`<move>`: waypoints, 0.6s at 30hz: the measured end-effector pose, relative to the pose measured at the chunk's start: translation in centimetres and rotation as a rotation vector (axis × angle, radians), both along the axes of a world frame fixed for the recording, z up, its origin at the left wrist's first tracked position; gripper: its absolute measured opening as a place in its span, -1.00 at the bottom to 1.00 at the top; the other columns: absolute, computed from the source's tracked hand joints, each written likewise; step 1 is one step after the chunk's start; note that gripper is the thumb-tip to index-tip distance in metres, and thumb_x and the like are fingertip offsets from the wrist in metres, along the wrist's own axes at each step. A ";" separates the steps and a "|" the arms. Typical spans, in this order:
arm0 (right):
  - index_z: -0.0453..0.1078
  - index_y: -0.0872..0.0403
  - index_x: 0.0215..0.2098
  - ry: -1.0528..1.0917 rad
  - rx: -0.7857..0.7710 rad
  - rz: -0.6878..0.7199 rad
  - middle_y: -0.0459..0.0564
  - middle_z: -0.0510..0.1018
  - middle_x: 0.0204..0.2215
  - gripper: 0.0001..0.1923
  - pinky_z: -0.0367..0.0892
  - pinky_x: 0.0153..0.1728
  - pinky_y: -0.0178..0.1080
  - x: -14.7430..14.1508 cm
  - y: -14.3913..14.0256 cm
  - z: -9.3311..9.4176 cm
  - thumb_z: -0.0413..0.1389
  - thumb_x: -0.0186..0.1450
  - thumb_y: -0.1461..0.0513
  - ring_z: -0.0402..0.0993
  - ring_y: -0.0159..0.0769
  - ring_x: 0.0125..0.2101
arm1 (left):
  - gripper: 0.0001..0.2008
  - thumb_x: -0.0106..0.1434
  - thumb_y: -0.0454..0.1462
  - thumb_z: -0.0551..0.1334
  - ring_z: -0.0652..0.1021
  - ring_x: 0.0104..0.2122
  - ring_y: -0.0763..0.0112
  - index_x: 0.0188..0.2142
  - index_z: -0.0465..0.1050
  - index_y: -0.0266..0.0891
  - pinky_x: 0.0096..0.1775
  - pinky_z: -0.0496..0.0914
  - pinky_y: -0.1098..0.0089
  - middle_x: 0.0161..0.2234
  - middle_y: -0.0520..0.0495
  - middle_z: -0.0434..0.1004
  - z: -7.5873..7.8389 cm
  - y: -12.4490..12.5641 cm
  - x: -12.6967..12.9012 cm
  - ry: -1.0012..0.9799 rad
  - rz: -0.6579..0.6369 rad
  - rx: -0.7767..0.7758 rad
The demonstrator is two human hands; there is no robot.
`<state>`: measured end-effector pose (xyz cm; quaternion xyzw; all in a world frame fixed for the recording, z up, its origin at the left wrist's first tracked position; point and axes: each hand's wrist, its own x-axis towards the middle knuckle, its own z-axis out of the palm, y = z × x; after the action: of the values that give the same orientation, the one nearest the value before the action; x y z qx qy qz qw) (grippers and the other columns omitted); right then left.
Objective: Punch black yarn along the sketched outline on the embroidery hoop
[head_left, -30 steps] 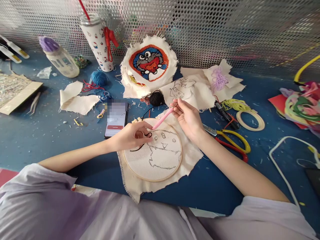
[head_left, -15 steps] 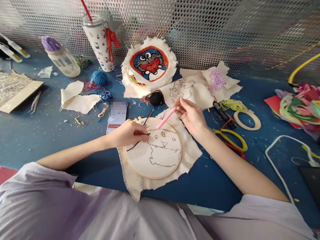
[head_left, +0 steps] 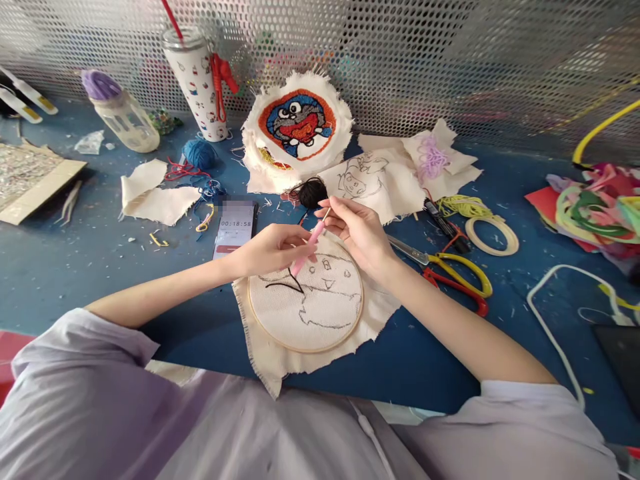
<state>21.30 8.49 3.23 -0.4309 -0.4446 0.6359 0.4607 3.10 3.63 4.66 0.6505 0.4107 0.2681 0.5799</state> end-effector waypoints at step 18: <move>0.48 0.01 -0.45 0.213 -0.226 -0.048 -0.27 0.54 -0.58 -0.84 0.45 -0.42 -0.50 2.0 1.9 -0.4 0.28 0.18 0.11 0.29 -0.63 -0.67 | -0.80 0.27 -0.21 0.22 0.33 -0.60 0.65 -0.25 0.48 -0.34 -0.60 0.26 0.59 -0.44 -0.03 0.48 -1.3 0.1 -1.6 0.025 -0.033 0.073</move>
<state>23.27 10.38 2.79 -0.4207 -0.3086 0.7126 0.4690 1.49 3.77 3.40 0.6813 0.3969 0.2651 0.5550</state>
